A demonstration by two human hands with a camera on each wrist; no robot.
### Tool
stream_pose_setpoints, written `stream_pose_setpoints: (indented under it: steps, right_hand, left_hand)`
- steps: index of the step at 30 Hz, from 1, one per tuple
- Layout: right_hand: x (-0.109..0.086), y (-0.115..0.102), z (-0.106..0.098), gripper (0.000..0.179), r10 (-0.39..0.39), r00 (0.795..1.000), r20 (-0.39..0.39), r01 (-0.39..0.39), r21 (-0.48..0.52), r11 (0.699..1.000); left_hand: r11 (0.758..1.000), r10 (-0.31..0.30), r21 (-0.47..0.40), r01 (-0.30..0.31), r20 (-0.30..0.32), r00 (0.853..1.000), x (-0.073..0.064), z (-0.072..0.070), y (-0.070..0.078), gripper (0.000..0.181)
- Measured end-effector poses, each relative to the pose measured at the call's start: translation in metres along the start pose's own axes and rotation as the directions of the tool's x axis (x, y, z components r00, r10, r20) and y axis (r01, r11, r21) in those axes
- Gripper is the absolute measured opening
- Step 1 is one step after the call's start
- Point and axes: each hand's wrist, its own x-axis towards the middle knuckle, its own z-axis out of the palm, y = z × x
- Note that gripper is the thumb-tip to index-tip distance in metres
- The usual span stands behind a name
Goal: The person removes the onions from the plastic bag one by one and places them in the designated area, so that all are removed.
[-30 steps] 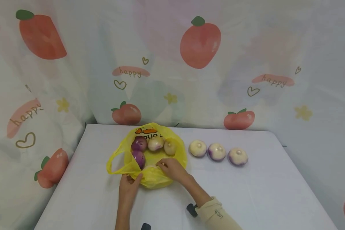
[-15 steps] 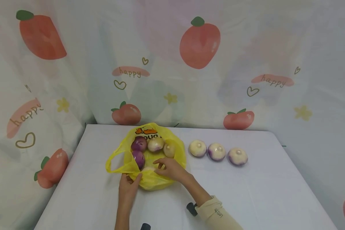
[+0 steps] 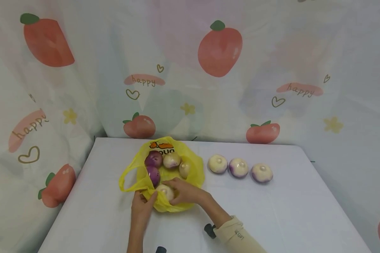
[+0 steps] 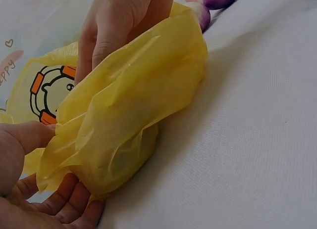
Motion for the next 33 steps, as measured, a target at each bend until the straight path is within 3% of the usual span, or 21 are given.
stream_pose_setpoints:
  steps: [5, 12, 17, 25, 33]
  right_hand:
    - [0.001, -0.003, 0.003, 0.058, 0.034, 0.998, -0.043, -0.033, 0.033, 0.999]
    - [-0.001, -0.001, 0.006, 0.072, 0.089, 0.991, -0.099, -0.094, -0.038, 0.995]
    - [-0.001, 0.003, 0.010, 0.068, 0.082, 0.977, -0.197, -0.087, -0.019, 0.996]
    - [-0.002, 0.006, 0.013, 0.080, 0.107, 0.946, -0.305, -0.091, 0.065, 0.994]
    - [-0.002, 0.007, 0.012, 0.073, 0.051, 0.925, -0.376, -0.024, 0.075, 0.997]
  left_hand:
    - [1.000, 0.001, 0.009, -0.001, 0.000, 1.000, 0.001, 0.001, -0.001, 0.060]
    - [1.000, 0.027, 0.000, -0.027, -0.021, 0.999, 0.002, 0.002, -0.003, 0.056]
    - [0.999, 0.041, -0.012, -0.041, -0.023, 0.999, 0.003, 0.000, -0.004, 0.053]
    - [1.000, 0.022, 0.008, -0.022, -0.023, 0.999, 0.003, 0.001, -0.004, 0.054]
    - [1.000, 0.010, 0.000, -0.010, -0.016, 1.000, 0.003, 0.002, -0.003, 0.056]
